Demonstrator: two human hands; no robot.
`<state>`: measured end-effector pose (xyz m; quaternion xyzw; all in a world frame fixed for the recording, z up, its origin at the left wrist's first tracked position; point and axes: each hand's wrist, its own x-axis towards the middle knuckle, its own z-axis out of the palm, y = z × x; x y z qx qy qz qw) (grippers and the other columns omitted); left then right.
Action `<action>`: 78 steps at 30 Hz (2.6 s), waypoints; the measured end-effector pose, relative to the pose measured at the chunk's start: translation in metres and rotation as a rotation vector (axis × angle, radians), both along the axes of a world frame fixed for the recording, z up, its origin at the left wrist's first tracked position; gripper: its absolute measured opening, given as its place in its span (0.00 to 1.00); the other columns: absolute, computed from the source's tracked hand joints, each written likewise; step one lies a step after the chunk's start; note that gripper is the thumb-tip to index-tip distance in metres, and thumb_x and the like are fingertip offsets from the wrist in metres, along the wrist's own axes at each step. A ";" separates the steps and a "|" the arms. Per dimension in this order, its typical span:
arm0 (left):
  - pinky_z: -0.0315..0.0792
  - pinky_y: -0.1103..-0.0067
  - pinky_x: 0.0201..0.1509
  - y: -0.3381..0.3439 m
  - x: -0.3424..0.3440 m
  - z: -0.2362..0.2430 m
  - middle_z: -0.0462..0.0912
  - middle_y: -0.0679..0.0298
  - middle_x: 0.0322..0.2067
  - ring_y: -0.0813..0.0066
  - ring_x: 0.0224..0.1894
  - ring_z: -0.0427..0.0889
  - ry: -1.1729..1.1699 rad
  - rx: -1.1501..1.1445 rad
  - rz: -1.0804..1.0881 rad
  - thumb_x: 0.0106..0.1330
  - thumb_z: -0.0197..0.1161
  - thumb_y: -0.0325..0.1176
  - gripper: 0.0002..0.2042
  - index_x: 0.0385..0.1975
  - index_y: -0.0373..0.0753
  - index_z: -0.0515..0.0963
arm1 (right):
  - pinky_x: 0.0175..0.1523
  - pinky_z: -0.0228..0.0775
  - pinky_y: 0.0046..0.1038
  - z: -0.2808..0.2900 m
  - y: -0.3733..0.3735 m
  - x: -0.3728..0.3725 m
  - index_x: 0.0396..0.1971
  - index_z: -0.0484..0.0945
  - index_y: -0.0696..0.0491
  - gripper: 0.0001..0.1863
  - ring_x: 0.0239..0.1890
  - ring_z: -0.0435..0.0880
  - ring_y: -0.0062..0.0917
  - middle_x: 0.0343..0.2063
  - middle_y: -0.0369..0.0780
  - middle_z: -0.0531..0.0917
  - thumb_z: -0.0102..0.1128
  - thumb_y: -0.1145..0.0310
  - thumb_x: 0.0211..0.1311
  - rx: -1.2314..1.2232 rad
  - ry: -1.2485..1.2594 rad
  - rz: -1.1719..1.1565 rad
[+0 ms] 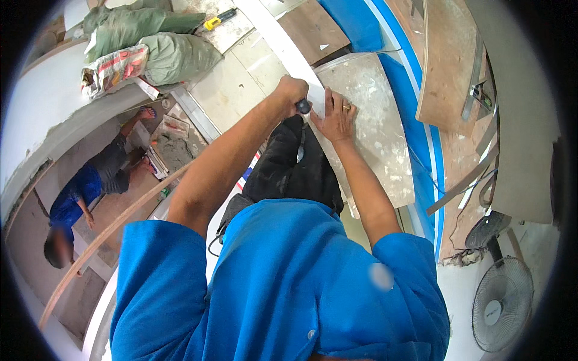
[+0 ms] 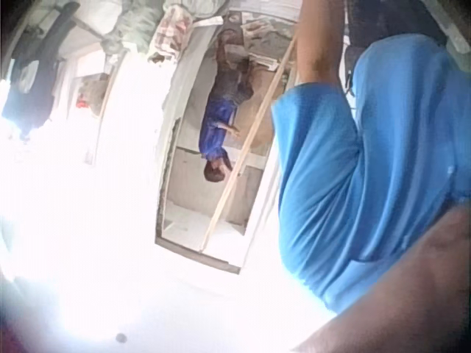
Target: The person measures and cuts a long white wooden strip using a utility knife and a straight edge. They repeatedly align the strip, score it, and snap off sections, then trim the edges.
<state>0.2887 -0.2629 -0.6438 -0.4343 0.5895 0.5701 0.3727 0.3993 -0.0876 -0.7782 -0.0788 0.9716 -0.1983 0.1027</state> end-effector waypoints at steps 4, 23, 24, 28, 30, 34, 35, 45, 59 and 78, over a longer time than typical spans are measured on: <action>0.74 0.70 0.19 -0.012 0.019 0.011 0.74 0.58 0.20 0.68 0.17 0.77 0.016 -0.027 -0.383 0.57 0.59 0.22 0.03 0.24 0.32 0.74 | 0.61 0.57 0.48 0.000 -0.002 -0.001 0.69 0.63 0.52 0.46 0.59 0.71 0.38 0.56 0.41 0.72 0.66 0.44 0.54 0.011 0.019 -0.020; 0.75 0.68 0.21 0.015 0.018 -0.014 0.78 0.56 0.24 0.66 0.21 0.78 0.045 -0.049 -0.234 0.57 0.58 0.23 0.03 0.26 0.30 0.77 | 0.61 0.55 0.45 0.003 -0.001 -0.005 0.67 0.64 0.51 0.43 0.58 0.70 0.35 0.54 0.41 0.72 0.65 0.43 0.57 -0.023 -0.062 -0.018; 0.76 0.67 0.23 0.013 0.016 -0.016 0.80 0.54 0.25 0.63 0.23 0.81 0.112 -0.070 -0.363 0.57 0.56 0.22 0.06 0.29 0.29 0.80 | 0.62 0.55 0.46 0.004 -0.003 -0.008 0.66 0.64 0.52 0.41 0.59 0.71 0.36 0.54 0.41 0.72 0.64 0.43 0.59 0.021 -0.081 0.002; 0.71 0.73 0.17 -0.041 0.014 0.006 0.75 0.61 0.22 0.70 0.20 0.77 0.092 0.058 -0.191 0.59 0.54 0.23 0.03 0.24 0.34 0.74 | 0.61 0.56 0.49 0.001 -0.022 -0.030 0.66 0.63 0.53 0.42 0.60 0.70 0.38 0.55 0.43 0.71 0.65 0.43 0.59 -0.089 0.020 -0.008; 0.70 0.73 0.17 -0.051 0.007 0.002 0.74 0.61 0.21 0.70 0.19 0.77 0.098 0.069 -0.134 0.61 0.56 0.25 0.05 0.23 0.36 0.74 | 0.61 0.56 0.50 -0.002 -0.030 -0.038 0.66 0.63 0.53 0.43 0.60 0.70 0.38 0.55 0.43 0.71 0.65 0.43 0.58 -0.080 -0.027 -0.025; 0.71 0.69 0.20 -0.020 -0.006 -0.036 0.74 0.61 0.21 0.68 0.19 0.77 0.083 0.096 -0.049 0.61 0.59 0.26 0.05 0.23 0.36 0.75 | 0.60 0.55 0.51 -0.012 -0.032 -0.042 0.66 0.64 0.53 0.42 0.58 0.71 0.39 0.54 0.43 0.72 0.63 0.44 0.57 -0.169 0.104 -0.055; 0.71 0.68 0.20 -0.014 -0.007 -0.040 0.75 0.60 0.22 0.67 0.19 0.77 0.125 0.213 -0.044 0.62 0.60 0.26 0.06 0.23 0.36 0.75 | 0.59 0.55 0.51 -0.014 -0.031 -0.042 0.66 0.64 0.53 0.42 0.58 0.71 0.39 0.54 0.43 0.72 0.63 0.45 0.57 -0.155 0.038 -0.042; 0.71 0.71 0.18 -0.009 -0.016 -0.006 0.75 0.58 0.21 0.67 0.18 0.76 0.079 0.092 -0.063 0.60 0.60 0.25 0.04 0.25 0.34 0.76 | 0.60 0.61 0.50 -0.009 -0.038 -0.039 0.64 0.67 0.52 0.28 0.54 0.77 0.37 0.52 0.42 0.75 0.54 0.54 0.69 -0.112 0.112 -0.104; 0.68 0.72 0.20 0.024 0.013 -0.021 0.75 0.61 0.17 0.72 0.20 0.78 -0.036 0.010 -0.353 0.61 0.61 0.28 0.07 0.22 0.34 0.76 | 0.58 0.62 0.47 -0.015 -0.030 -0.037 0.61 0.72 0.51 0.25 0.52 0.78 0.33 0.50 0.40 0.75 0.56 0.58 0.67 -0.085 0.154 -0.103; 0.71 0.71 0.24 -0.050 0.032 -0.071 0.75 0.61 0.25 0.70 0.23 0.75 0.296 0.039 0.311 0.64 0.59 0.26 0.06 0.37 0.32 0.76 | 0.61 0.54 0.50 0.005 -0.034 -0.042 0.70 0.60 0.55 0.50 0.60 0.67 0.42 0.55 0.45 0.67 0.70 0.42 0.54 -0.079 -0.015 0.023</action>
